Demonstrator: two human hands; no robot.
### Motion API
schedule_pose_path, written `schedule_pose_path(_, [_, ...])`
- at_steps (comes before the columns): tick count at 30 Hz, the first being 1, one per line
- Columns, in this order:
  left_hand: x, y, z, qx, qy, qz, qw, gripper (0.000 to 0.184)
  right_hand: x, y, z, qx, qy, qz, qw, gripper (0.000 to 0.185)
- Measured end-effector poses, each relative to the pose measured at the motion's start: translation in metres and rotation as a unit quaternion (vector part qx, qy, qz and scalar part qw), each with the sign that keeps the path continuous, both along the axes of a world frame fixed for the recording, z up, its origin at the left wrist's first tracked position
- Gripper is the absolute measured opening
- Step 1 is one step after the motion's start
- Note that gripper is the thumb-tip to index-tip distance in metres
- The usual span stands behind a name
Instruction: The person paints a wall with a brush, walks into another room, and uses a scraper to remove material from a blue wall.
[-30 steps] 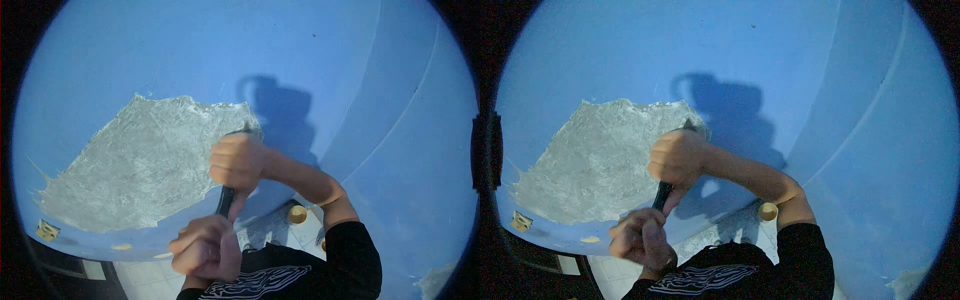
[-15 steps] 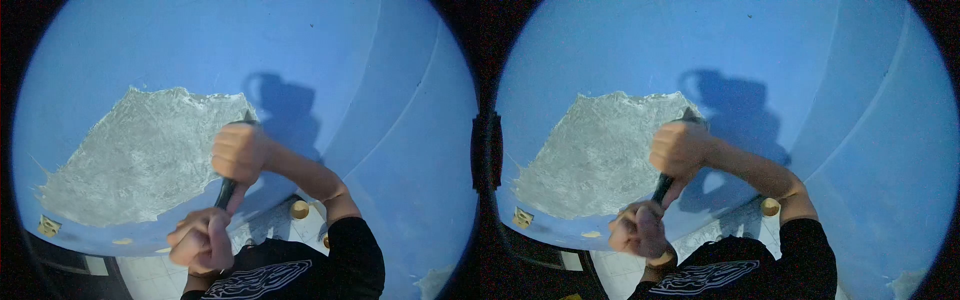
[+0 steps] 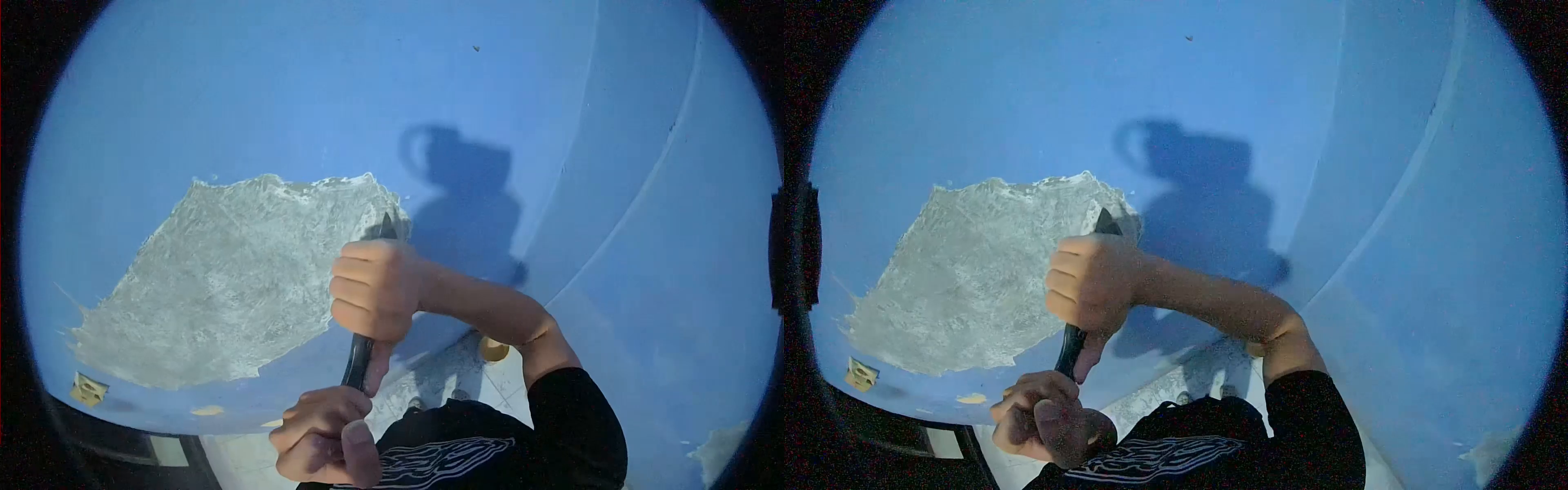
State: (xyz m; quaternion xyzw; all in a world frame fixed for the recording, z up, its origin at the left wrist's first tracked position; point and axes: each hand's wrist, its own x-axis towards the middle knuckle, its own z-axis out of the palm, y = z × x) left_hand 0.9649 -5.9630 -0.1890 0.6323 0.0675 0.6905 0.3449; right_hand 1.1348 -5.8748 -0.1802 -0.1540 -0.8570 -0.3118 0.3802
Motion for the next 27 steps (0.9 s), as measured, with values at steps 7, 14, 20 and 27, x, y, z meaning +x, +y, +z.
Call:
schedule_pose_path(7, [0.013,0.019,0.004,0.045,0.114,0.077,0.989,0.042,0.022,0.017,-0.016,0.012,0.005,0.001,1.000,0.072])
schedule_pose_path(14, [0.013,0.024,-0.002,0.062,0.123,0.092,0.986,0.042,0.025,0.033,-0.007,0.060,0.068,0.053,0.994,0.063])
schedule_pose_path(20, [0.011,0.021,0.004,0.017,0.105,0.142,0.984,0.047,0.007,0.016,-0.004,0.081,0.087,0.055,0.991,0.073])
schedule_pose_path(27, [0.003,-0.002,0.022,-0.054,0.142,0.195,0.969,0.034,0.012,0.007,0.003,0.056,0.085,0.037,0.994,0.033])
